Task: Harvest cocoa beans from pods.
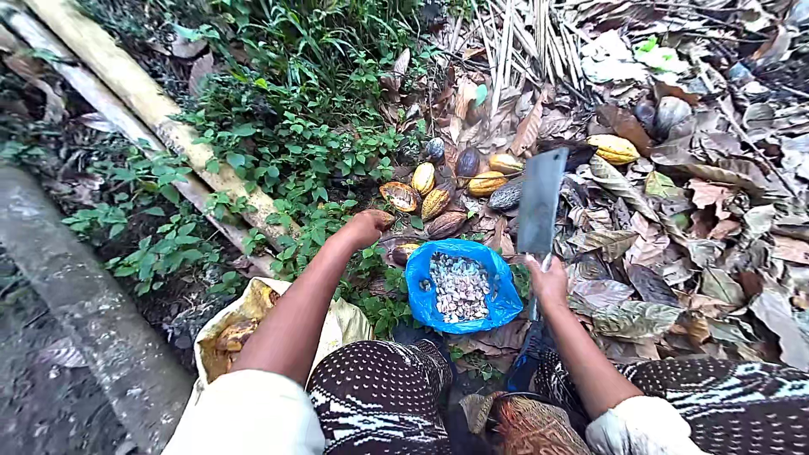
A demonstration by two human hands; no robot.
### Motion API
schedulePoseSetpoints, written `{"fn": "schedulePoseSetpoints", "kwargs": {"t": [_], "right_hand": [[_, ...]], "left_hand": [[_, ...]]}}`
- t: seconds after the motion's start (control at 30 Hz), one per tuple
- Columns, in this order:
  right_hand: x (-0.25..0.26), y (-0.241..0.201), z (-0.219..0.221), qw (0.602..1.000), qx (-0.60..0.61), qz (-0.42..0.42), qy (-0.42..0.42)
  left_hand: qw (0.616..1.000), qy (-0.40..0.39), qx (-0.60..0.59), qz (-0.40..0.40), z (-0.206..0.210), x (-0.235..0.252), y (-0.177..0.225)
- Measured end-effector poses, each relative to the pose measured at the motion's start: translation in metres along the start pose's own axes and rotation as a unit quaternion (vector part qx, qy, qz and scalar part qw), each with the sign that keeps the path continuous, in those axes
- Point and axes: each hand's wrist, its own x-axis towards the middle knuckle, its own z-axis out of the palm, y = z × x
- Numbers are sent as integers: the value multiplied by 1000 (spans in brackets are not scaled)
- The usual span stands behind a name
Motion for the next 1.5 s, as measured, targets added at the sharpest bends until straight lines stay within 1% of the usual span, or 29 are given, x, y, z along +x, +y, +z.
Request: {"fn": "schedulePoseSetpoints", "kwargs": {"t": [0.07, 0.13, 0.17, 0.2, 0.27, 0.33, 0.37, 0.4, 0.47, 0.5, 0.57, 0.63, 0.7, 0.73, 0.8, 0.83, 0.9, 0.97, 1.0, 1.03, 1.07, 1.13, 1.17, 1.23, 1.27, 1.3, 1.4, 1.43, 1.5], "right_hand": [[-6, -15, -4, 995, -42, -44, -77], [-16, -25, -12, 980, -106, -64, -156], [-23, -24, -15, 970, -130, -62, -195], [-32, -21, -18, 961, -144, -47, -233], [-59, -14, -24, 946, -127, 25, -297], [-85, -7, -24, 934, -46, 130, -329], [-94, -3, -21, 928, 6, 180, -327], [-99, 2, -17, 920, 54, 224, -318], [-103, 6, -12, 908, 109, 271, -299], [-102, 4, -10, 911, 123, 272, -286], [-102, 1, -8, 924, 161, 246, -244], [-102, -2, -6, 940, 223, 174, -189], [-100, -4, -6, 946, 289, 64, -131], [-98, -7, -7, 942, 318, 4, -112], [-88, -13, -16, 928, 342, -107, -105], [-82, -16, -23, 924, 339, -137, -116], [-75, -26, -35, 925, 342, -124, -106], [-78, -32, -38, 931, 353, -69, -64], [-79, -30, -36, 933, 352, -58, -46], [-81, -28, -34, 935, 349, -59, -31], [-83, -27, -32, 934, 349, -71, -19], [-88, -28, -32, 933, 336, -128, -3], [-90, -31, -35, 932, 320, -170, 1], [-92, -38, -43, 928, 271, -256, -2], [-93, -44, -47, 927, 243, -284, -6], [-95, -49, -52, 927, 221, -302, -10], [-106, -54, -59, 925, 173, -339, -12], [-112, -54, -59, 921, 162, -355, -1], [-124, -57, -62, 910, 136, -392, 31]], "left_hand": [[991, -53, 116, -35, 4, 21, -7], [981, -69, 168, -68, 2, 32, -4], [979, -84, 171, -76, -2, 37, -1], [977, -102, 172, -78, -6, 44, 2], [973, -114, 172, -105, -9, 66, 0], [969, -91, 171, -151, -6, 87, 1], [973, -74, 151, -157, 2, 101, 1], [982, -61, 110, -140, 15, 117, -1], [997, -46, 12, -66, 60, 146, -4], [998, -31, -23, -42, 88, 157, -6], [998, -18, -54, -32, 142, 169, -7], [998, -35, -36, -31, 179, 172, -13], [999, -28, -4, -29, 192, 168, -18], [999, -13, 11, -32, 192, 164, -20], [998, -5, 26, -64, 190, 160, -25], [996, -7, 31, -79, 188, 159, -26], [995, 18, 24, -96, 184, 151, -28], [988, 72, -66, -119, 179, 142, -30], [974, 103, -139, -143, 173, 139, -31], [949, 143, -233, -160, 164, 138, -33], [910, 176, -339, -164, 152, 136, -32], [797, 201, -556, -123, 125, 126, -23], [737, 200, -639, -91, 112, 116, -10], [620, 204, -758, -21, 91, 93, 21], [566, 196, -801, 19, 83, 81, 38], [522, 176, -832, 63, 79, 69, 54], [432, 139, -879, 145, 82, 36, 104], [418, 129, -886, 155, 85, 24, 120], [409, 134, -892, 136, 94, 1, 147]]}}
